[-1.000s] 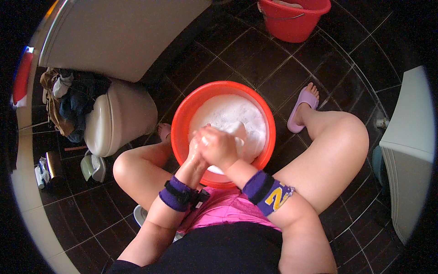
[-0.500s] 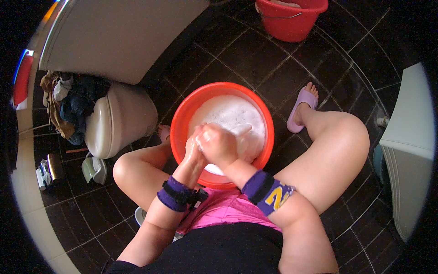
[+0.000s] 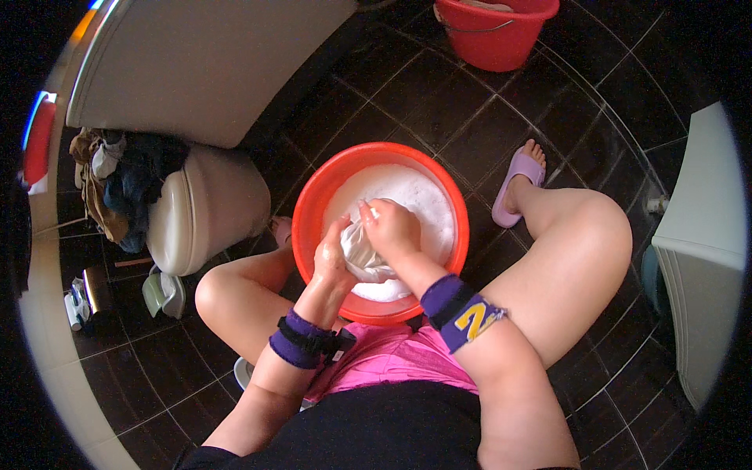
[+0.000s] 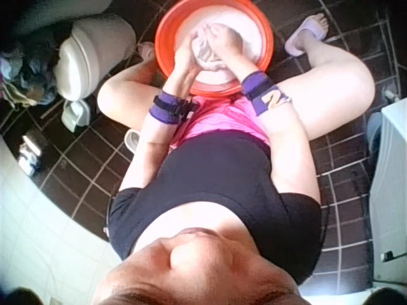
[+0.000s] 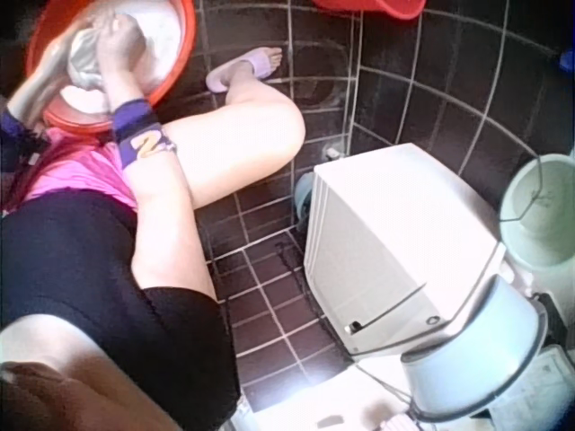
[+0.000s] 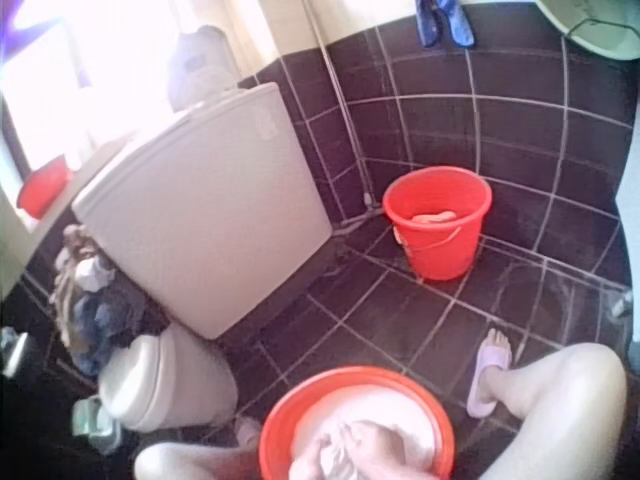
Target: The person hand-washes a white cloth in a red bucket filled with soapy water. They scrub and squeeze the cloth with their hands before moving it into a second bucket.
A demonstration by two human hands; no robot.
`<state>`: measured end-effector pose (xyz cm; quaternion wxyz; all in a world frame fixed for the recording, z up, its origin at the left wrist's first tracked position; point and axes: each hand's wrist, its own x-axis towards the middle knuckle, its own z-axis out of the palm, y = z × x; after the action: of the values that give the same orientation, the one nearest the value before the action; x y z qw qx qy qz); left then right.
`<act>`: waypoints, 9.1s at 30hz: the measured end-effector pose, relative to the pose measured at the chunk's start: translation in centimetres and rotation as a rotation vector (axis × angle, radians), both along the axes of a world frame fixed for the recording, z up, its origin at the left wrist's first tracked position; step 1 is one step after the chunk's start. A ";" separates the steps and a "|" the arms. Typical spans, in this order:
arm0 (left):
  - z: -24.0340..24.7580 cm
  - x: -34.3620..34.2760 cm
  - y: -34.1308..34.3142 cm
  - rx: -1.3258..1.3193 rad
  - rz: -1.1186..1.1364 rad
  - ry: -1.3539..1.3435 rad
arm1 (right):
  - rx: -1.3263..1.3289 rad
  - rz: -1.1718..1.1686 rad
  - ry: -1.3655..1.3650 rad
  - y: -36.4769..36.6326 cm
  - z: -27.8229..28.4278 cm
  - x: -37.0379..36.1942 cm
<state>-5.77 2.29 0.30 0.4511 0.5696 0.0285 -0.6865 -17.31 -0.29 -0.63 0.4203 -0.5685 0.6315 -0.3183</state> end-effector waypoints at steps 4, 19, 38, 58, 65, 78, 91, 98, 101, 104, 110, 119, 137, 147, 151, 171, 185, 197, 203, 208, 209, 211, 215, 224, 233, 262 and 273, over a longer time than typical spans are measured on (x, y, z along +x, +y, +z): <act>0.4 2.0 -0.4 -0.136 0.145 0.182 | 0.177 -0.005 -0.465 -0.9 -1.6 -0.7; -0.6 4.8 0.7 -0.440 -0.148 -0.535 | 0.397 -0.102 -1.155 -1.4 0.7 -1.9; -2.2 1.0 0.4 -0.200 -0.084 0.099 | -0.598 -0.003 0.019 2.8 4.1 3.0; -4.1 2.2 1.6 -0.336 -0.041 0.305 | -0.523 0.076 -0.084 3.6 4.0 3.8; -0.5 -0.6 0.2 -0.054 -0.113 -0.048 | -0.346 -0.033 -0.012 0.6 0.3 1.1; -1.2 2.8 -1.7 -0.016 -0.052 0.082 | 0.227 0.118 -0.228 -3.5 -3.3 -2.8; -14.8 4.5 -3.6 0.009 -0.457 -0.840 | 0.167 0.415 0.382 -4.4 -13.5 1.5; -17.7 6.1 -3.7 0.298 -0.706 -1.046 | 0.192 0.430 0.574 -7.2 -12.4 1.4; -19.2 4.9 -3.9 0.150 -0.675 -0.973 | 0.059 0.581 0.509 -4.2 -16.3 0.4; -19.5 7.2 -2.9 0.193 -0.588 -0.906 | 0.274 0.678 0.537 -5.0 -12.8 0.9; -16.3 4.5 -2.8 0.017 -0.280 -0.537 | 0.218 0.265 0.415 -5.0 -12.4 -0.2; -5.5 1.0 -1.1 -0.112 -0.155 -0.135 | -0.216 0.181 0.017 4.6 2.7 2.4; -5.5 1.9 1.7 -0.326 -0.057 0.214 | -0.463 0.070 -0.108 3.4 1.0 3.0; 2.2 2.2 -1.4 -0.244 0.015 0.194 | -0.182 0.003 -0.483 -0.4 -2.1 -1.3; 1.0 4.5 -1.0 -0.405 -0.016 0.088 | 0.140 0.316 -0.481 -1.5 -2.8 -3.4; 1.4 -1.6 -0.7 -0.072 0.053 -0.147 | -0.480 0.002 -0.047 1.1 -0.4 1.1; 2.1 0.4 -0.8 -0.141 -0.025 0.193 | 0.123 0.007 -0.203 -0.4 -1.3 -1.3; 1.9 5.7 -1.6 -0.387 0.061 0.216 | -0.270 0.378 -0.176 0.6 -1.1 -2.3; 1.7 5.8 -1.3 -0.614 -0.293 -0.813 | -0.143 0.283 -0.663 -0.4 -2.4 -2.1; 1.5 6.8 -0.8 -0.496 -0.420 -0.652 | 0.225 0.209 -0.934 -0.8 0.0 -2.5; 1.9 6.4 -1.0 -0.444 -0.470 -0.623 | 0.173 0.094 -0.879 -0.7 -0.5 -2.4; 2.6 5.5 -1.1 -0.445 -0.562 -0.547 | 0.105 -0.081 -0.748 -0.7 -1.7 -2.3; 2.5 5.5 -2.0 -0.405 -0.231 -0.212 | 0.223 0.000 -0.578 -0.9 -3.0 -2.3; 3.8 4.9 -2.7 -0.375 -0.128 -0.221 | -0.149 0.381 -0.407 -0.2 -0.2 -3.2; 1.9 6.6 -2.3 -0.305 -0.179 -0.376 | 0.013 0.243 -0.788 -1.1 -3.9 -2.5; 2.7 8.8 -1.4 -0.142 -0.670 -0.453 | 0.244 0.475 -0.754 -0.9 -4.7 -2.7; 2.5 9.9 -1.3 -0.260 -0.261 0.183 | 0.330 0.416 -0.584 -1.2 -4.8 -3.8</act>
<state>4.18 0.95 2.82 0.4233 0.4409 -0.0936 -0.7859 -21.13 -1.48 -5.42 0.7236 -0.4945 0.3993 -0.2690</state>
